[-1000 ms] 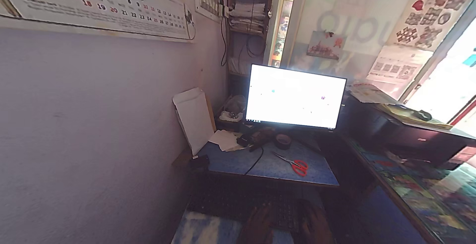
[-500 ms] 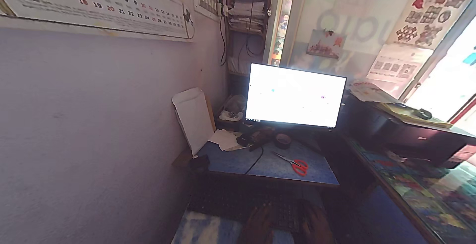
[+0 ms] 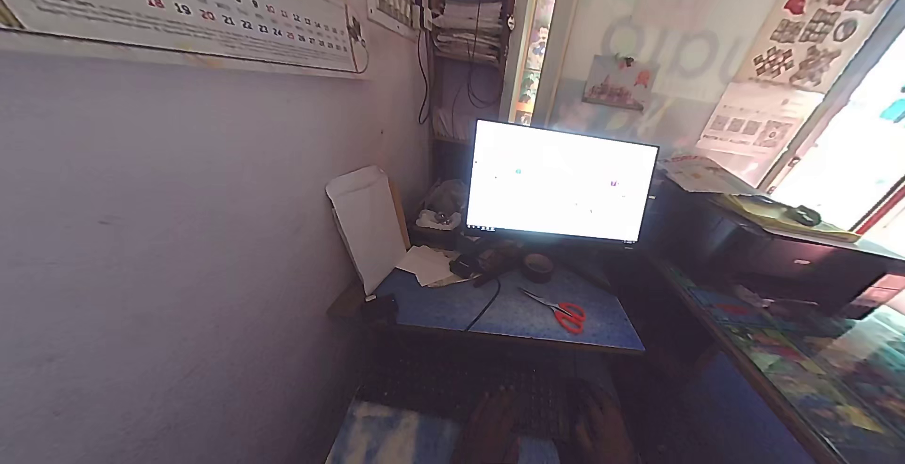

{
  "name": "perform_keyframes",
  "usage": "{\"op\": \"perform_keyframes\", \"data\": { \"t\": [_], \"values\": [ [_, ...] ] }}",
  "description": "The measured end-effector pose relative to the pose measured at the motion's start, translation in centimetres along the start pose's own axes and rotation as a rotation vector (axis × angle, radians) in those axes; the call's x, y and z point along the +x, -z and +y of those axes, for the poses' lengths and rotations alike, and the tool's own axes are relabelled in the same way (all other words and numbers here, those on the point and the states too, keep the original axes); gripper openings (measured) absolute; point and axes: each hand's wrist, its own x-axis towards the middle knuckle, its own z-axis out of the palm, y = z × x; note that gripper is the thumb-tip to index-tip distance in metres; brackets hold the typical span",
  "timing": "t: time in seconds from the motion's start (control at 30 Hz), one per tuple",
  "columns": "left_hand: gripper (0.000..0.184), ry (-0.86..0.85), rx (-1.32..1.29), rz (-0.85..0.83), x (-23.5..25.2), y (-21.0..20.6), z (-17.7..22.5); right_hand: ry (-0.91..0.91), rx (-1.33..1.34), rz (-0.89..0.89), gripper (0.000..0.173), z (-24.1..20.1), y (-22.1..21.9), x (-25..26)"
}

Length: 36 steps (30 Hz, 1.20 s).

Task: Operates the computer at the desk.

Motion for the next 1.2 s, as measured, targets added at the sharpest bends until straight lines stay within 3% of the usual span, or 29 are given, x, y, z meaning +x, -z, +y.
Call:
{"op": "perform_keyframes", "data": {
  "t": [1.2],
  "values": [
    [0.059,0.089,0.022,-0.012,0.3,0.0,0.4,-0.090,-0.021,0.002,0.048,0.0,0.1,-0.1]
  ]
}}
